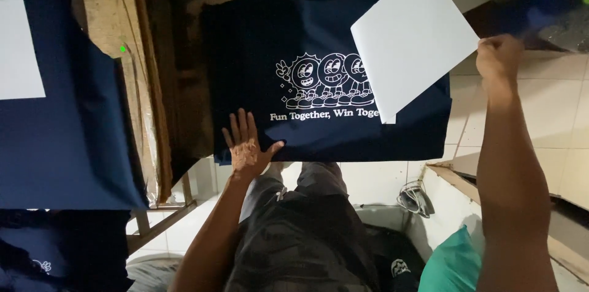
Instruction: A person uses a heat press machine to apply a design to a t-shirt and then peels off the transfer paper.
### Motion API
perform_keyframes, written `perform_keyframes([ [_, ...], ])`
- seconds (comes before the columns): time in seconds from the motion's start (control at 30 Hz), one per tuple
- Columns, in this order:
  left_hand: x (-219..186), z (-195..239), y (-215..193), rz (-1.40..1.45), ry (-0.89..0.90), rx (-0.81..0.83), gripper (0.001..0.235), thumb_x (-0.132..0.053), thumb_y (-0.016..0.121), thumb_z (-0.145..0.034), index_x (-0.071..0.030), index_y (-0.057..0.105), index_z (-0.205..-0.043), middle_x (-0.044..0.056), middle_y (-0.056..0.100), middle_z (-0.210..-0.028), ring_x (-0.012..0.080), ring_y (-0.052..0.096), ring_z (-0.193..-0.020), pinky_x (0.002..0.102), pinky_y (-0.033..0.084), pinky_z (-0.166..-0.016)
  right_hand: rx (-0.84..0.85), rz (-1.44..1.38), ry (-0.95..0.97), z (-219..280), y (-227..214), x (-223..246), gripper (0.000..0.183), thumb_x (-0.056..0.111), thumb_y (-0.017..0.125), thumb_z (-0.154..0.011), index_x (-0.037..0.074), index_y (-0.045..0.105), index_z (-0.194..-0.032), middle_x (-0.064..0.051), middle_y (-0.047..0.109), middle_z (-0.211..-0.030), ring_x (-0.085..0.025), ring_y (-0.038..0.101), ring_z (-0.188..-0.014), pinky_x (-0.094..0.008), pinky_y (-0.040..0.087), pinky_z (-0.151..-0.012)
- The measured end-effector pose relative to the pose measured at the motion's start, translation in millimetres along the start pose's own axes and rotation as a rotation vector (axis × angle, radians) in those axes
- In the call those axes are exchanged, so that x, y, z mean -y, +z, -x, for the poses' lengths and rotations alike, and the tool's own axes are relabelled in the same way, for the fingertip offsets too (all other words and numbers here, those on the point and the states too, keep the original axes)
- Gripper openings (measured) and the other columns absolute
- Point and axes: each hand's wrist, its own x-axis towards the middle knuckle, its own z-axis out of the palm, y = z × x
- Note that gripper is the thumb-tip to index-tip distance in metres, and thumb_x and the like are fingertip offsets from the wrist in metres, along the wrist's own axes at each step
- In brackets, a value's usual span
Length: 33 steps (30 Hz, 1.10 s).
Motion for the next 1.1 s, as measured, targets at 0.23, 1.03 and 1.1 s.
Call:
perform_keyframes([
  [0.23, -0.7, 0.7, 1.4, 0.056, 0.035, -0.097, 0.125, -0.092, 0.032, -0.083, -0.004, -0.001, -0.165, 0.017, -0.008, -0.173, 0.0379, -0.011, -0.159, 0.062, -0.006, -0.125, -0.024, 0.004, -0.013, -20.8, 0.4, -21.0, 0.023, 0.006, 0.057, -0.095, 0.006, 0.078, -0.103, -0.011, 0.076, -0.097, -0.023, 0.071, -0.089, -0.039, 0.056, -0.069],
  [1.03, -0.3, 1.8, 4.9, 0.06, 0.023, -0.067, 0.128, -0.093, 0.037, -0.082, -0.007, -0.01, -0.164, 0.015, -0.016, -0.173, 0.0353, -0.017, -0.159, 0.061, -0.011, -0.125, -0.106, 0.185, -0.049, -78.8, -31.0, -94.6, 0.032, 0.0, 0.06, -0.104, 0.011, 0.046, -0.077, 0.0, 0.045, -0.076, -0.012, 0.047, -0.075, -0.044, 0.031, -0.052],
  [1.1, 0.9, 1.1, 6.9, 0.049, 0.027, -0.072, 0.128, -0.094, 0.037, -0.081, -0.009, -0.012, -0.164, 0.014, -0.018, -0.172, 0.0348, -0.018, -0.159, 0.061, -0.011, -0.125, -0.078, 0.185, 0.017, -72.6, -33.2, -84.5, 0.034, 0.005, 0.058, -0.107, 0.011, 0.043, -0.078, 0.0, 0.04, -0.075, -0.014, 0.042, -0.073, -0.045, 0.029, -0.054],
])
